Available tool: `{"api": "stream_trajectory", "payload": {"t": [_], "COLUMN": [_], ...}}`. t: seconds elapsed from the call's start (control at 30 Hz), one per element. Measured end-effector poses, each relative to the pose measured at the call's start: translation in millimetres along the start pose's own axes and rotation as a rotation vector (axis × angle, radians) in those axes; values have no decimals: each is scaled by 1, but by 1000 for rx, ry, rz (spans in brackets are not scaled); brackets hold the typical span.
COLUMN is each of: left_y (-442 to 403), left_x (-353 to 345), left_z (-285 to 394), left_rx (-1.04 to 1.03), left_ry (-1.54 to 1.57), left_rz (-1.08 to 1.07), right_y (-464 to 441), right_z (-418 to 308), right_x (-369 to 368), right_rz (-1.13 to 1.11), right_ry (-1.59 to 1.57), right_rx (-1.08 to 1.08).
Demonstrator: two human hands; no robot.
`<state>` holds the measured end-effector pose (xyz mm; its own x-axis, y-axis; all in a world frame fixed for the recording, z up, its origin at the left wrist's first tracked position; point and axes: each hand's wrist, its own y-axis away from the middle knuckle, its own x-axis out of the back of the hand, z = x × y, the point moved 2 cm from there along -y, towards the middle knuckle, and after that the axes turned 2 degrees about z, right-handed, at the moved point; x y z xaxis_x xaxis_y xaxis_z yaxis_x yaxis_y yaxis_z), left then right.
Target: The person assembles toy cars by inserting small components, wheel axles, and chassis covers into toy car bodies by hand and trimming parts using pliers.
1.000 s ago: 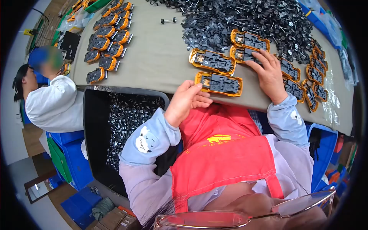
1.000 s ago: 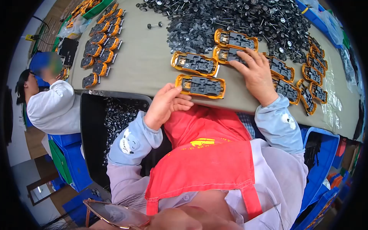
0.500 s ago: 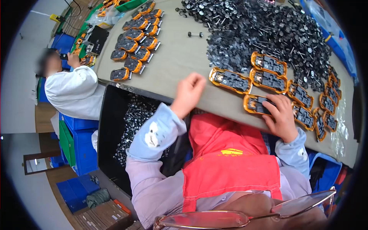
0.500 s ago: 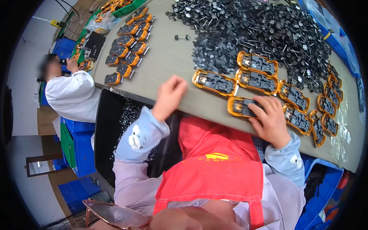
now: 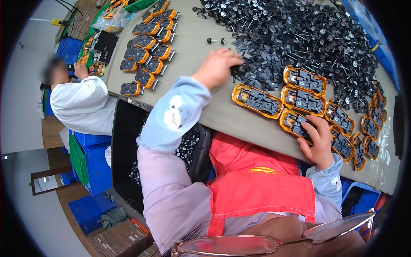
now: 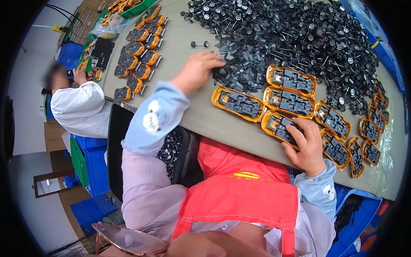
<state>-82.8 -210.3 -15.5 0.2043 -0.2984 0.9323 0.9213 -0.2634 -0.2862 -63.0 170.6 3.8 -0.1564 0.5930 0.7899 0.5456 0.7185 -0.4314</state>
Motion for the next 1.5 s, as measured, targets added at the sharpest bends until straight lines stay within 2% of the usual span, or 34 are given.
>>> {"api": "stream_trajectory", "payload": {"t": [0.1,0.2,0.3,0.4,0.6,0.8,0.9,1.0,1.1,1.13,1.23,1.37,1.47,1.5], "left_y": [47,77,92,103,116,117,113,109,110,112,111,106,115,116], "left_x": [28,43,39,36,43,36,36,31,26,22,10,18,25,26], "left_z": [2,7,7,10,38,45,50,50,71,79,108,126,132,128], "left_rx": [50,354,552,627,562,259,100,59,310,452,738,996,955,684], "left_ry": [42,182,150,187,207,83,-179,-245,34,198,432,665,674,542], "left_rz": [79,161,187,177,114,107,-7,4,111,31,-145,-291,-238,-135], "right_y": [0,-1,0,3,7,9,12,12,14,15,17,18,20,20], "right_z": [1,3,2,3,-7,-17,-17,-19,-21,-22,-22,-23,-22,-22], "right_x": [0,0,-1,-4,0,-4,-6,-5,1,3,6,5,4,4], "right_rz": [2,-1,-4,-2,-40,-26,4,-11,-27,-32,-77,-78,-69,-66], "right_ry": [-17,-32,-23,-47,0,-1,-5,18,11,-4,-3,2,-8,-9], "right_rx": [5,12,-2,8,82,71,56,13,48,72,132,104,93,90]}}
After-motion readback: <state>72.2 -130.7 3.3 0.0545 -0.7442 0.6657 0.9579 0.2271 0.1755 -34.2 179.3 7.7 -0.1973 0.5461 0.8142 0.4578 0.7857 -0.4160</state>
